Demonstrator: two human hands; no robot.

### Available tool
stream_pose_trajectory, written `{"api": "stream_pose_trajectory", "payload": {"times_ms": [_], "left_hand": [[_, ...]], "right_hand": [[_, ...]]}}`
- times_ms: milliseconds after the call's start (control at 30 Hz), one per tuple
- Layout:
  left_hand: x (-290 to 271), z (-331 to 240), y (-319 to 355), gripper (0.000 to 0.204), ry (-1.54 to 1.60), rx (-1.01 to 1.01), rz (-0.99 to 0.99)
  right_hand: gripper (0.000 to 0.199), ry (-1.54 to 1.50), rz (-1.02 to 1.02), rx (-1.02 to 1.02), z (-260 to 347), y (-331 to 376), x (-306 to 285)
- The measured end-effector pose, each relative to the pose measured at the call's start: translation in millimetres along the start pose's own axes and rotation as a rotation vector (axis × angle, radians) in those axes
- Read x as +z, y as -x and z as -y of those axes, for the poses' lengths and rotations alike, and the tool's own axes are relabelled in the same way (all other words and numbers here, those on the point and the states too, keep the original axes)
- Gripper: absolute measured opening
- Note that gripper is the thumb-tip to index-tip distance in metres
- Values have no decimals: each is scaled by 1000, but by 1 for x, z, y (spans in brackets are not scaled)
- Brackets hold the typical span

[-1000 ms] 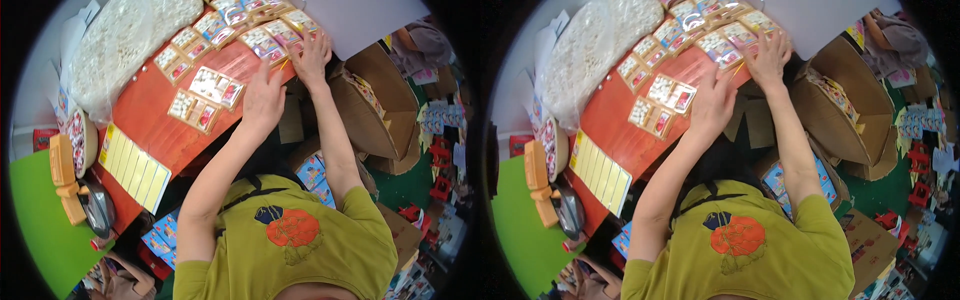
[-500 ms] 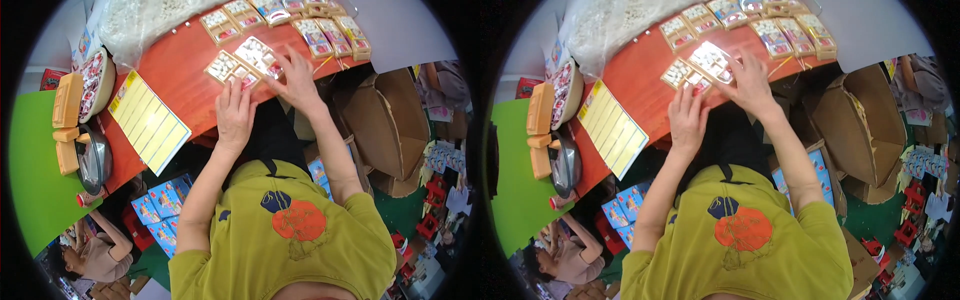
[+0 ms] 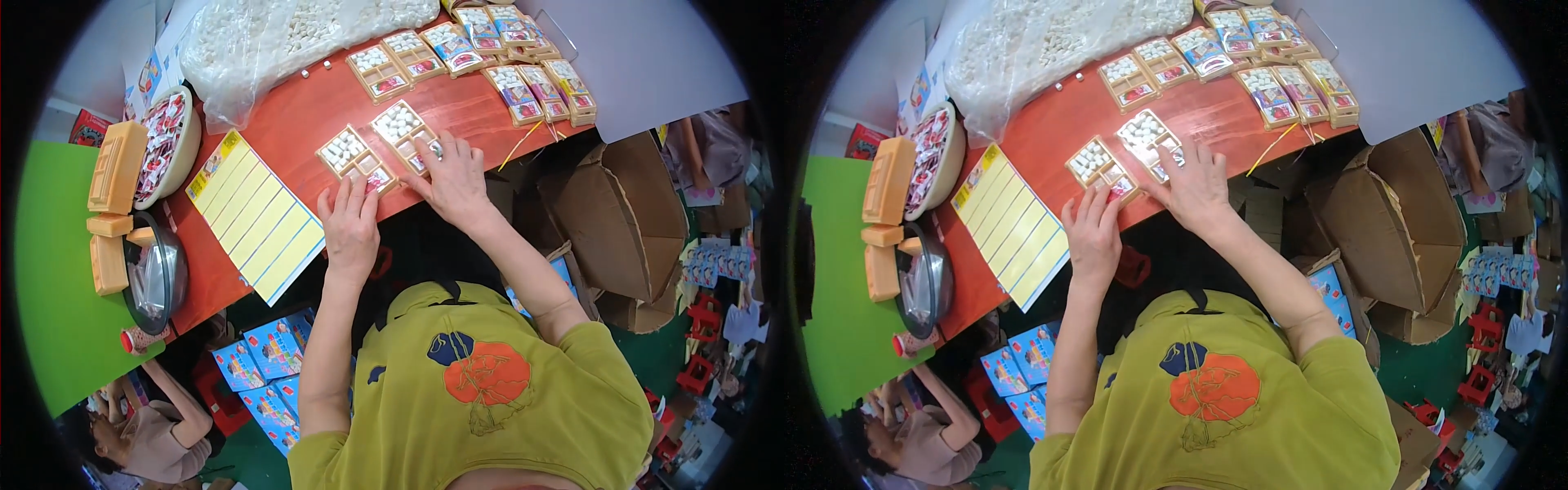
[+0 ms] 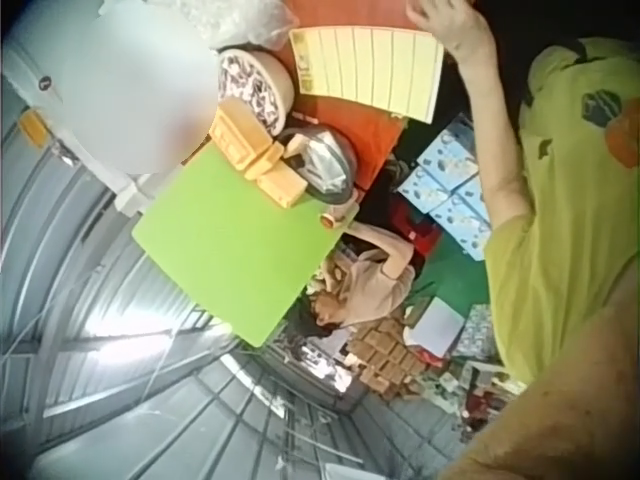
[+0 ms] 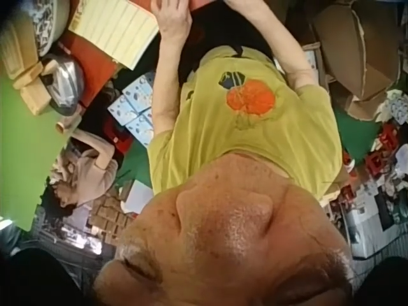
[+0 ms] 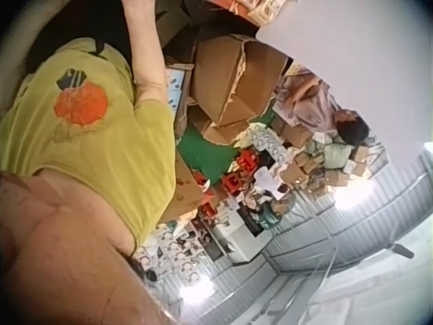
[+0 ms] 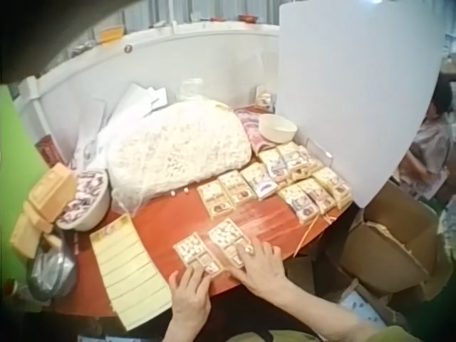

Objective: Pack small toy or candy sets into plastic containers and apply labels.

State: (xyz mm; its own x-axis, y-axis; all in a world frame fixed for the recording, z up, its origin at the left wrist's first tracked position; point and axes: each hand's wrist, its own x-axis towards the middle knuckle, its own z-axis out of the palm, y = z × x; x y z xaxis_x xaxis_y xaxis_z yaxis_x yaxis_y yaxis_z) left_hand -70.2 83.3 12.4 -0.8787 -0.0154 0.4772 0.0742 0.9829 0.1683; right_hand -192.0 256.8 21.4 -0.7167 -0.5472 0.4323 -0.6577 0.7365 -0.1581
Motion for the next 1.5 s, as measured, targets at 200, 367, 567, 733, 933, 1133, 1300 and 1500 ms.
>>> {"api": "stream_pose_trajectory", "payload": {"times_ms": [200,367,567,733,933,1133,1300,1500], "left_hand": [[-10,2,-1,25,61,-37,-29],[-16,-3,3,30,38,-62,-19],[-36,4,32,28,2,-161,-22],[-48,21,51,26,-62,-248,-60],[-56,45,83,26,-165,-455,-139],[-70,73,121,28,-205,-903,-499],[-72,84,134,35,265,-1261,-661],[-78,68,166,36,1218,-1380,-633]], "right_hand": [[50,-108,-40,81,-34,-96,21],[64,-99,181,145,-42,-161,63],[78,-9,305,194,-16,-154,85],[76,77,361,164,15,-160,77],[73,58,193,117,11,-160,72],[37,-603,54,-466,105,-82,48],[48,-648,310,-640,197,-17,50],[68,-512,392,-803,200,6,30]]}}
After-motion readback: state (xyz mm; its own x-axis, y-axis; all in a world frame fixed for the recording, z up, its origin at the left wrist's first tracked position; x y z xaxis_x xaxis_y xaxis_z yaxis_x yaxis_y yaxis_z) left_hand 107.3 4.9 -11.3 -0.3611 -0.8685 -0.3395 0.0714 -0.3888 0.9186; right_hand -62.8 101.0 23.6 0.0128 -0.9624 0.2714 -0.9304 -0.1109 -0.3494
